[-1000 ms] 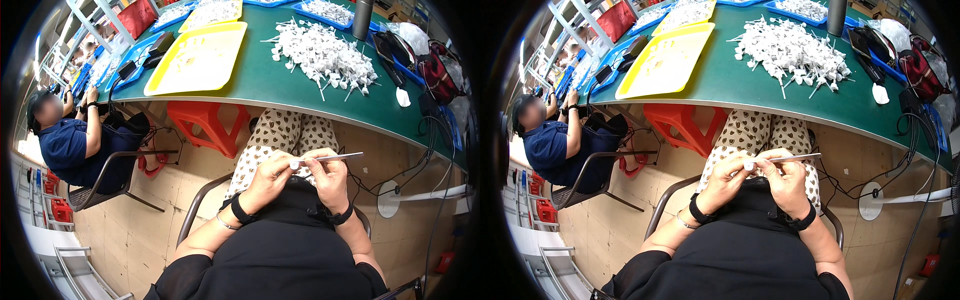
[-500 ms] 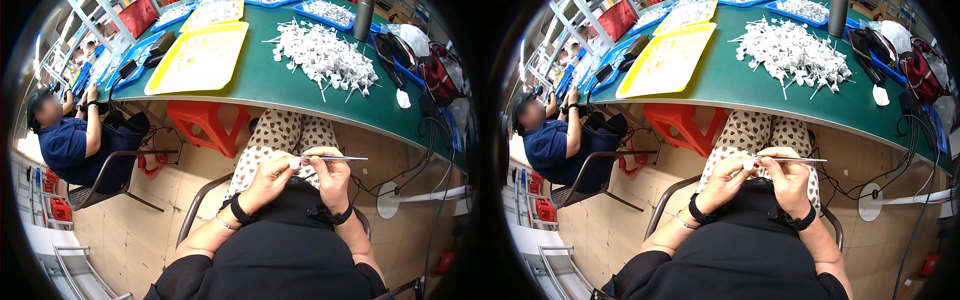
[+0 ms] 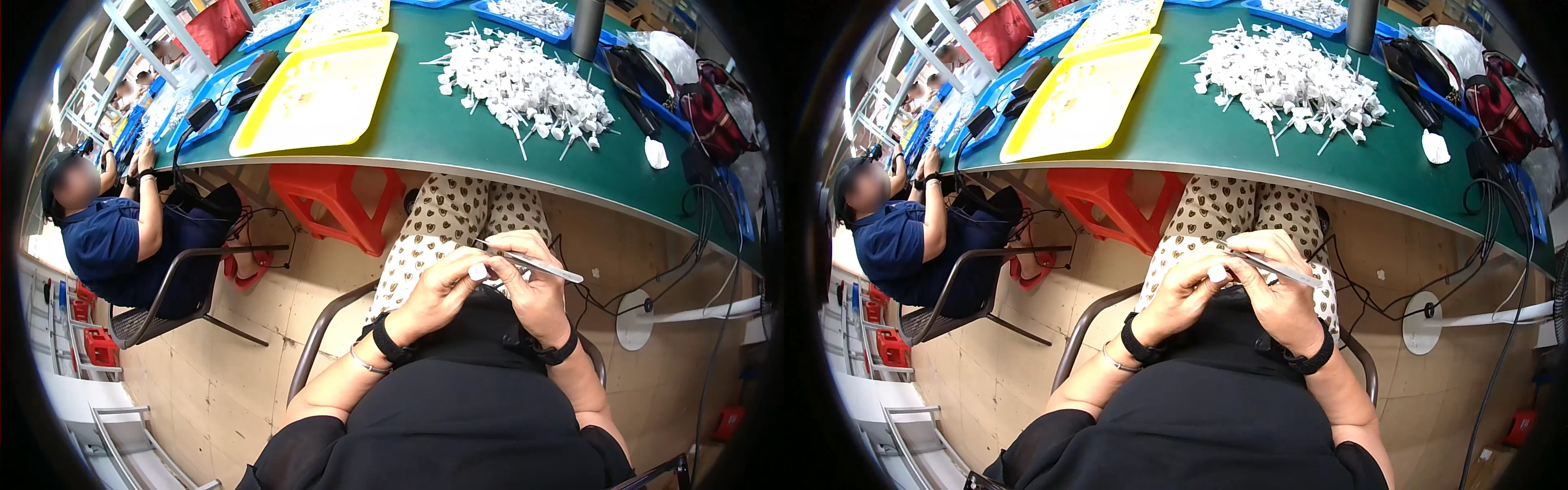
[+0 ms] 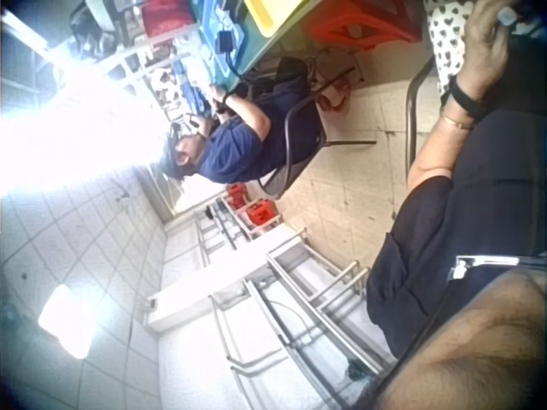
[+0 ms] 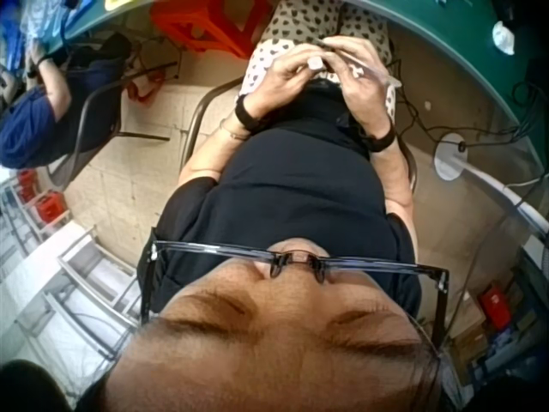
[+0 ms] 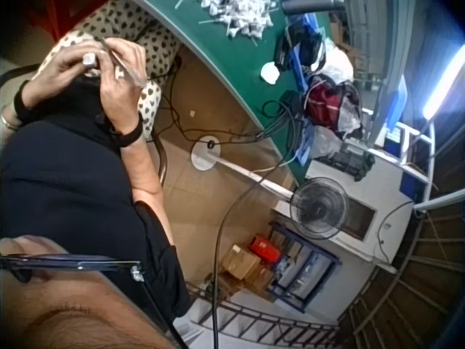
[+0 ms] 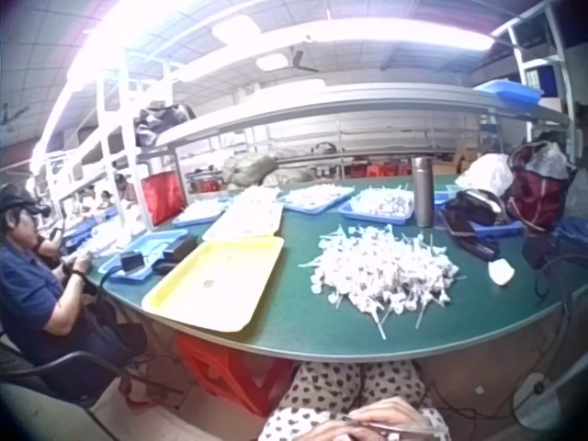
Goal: The person sits at a green workbench in a factory setting, using tweezers to manipulate small white plastic components. They repeatedly pick up a component, adjust it with the tool, and place it into a yellow tray. Another worker is visible in the background performing similar tasks.
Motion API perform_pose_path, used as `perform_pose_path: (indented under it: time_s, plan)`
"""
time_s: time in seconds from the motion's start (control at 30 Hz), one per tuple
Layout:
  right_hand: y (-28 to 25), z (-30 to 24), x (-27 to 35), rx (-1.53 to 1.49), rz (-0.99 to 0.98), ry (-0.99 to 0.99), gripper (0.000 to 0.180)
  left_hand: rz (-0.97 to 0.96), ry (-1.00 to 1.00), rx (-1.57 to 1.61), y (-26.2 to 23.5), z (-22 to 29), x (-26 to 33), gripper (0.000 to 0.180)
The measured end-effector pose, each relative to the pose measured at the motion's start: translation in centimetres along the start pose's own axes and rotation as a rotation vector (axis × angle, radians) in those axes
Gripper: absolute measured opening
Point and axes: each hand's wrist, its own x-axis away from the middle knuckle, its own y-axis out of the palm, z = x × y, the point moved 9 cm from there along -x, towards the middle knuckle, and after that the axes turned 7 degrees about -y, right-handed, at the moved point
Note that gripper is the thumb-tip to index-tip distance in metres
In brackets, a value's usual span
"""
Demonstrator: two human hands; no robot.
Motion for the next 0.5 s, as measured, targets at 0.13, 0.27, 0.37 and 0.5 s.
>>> perform_pose_path:
  time_s: [0.13, 0.27, 0.37, 0.5]
  plan:
    - [-0.4, 0.4, 0.3, 0.006, 0.042, 0.008, 0.02, -0.009, -0.055, 0.084, 0.2, -0.5, 0.1, 0.023]
    - [-0.9, -0.2, 0.1, 0.033, 0.076, -0.035, 0.019, -0.039, -0.123, 0.265, 0.9, -1.1, 0.3, 0.025]
    - [-1.4, 0.8, 0.8, -0.02, 0.156, 0.025, 0.018, -0.054, -0.161, 0.245, 0.6, -1.0, 0.3, 0.027]
    - [-2.2, 1.8, 1.0, -0.197, 0.251, 0.12, 0.018, 0.049, -0.263, 0.25, -2.9, 1.0, -2.2, 0.028]
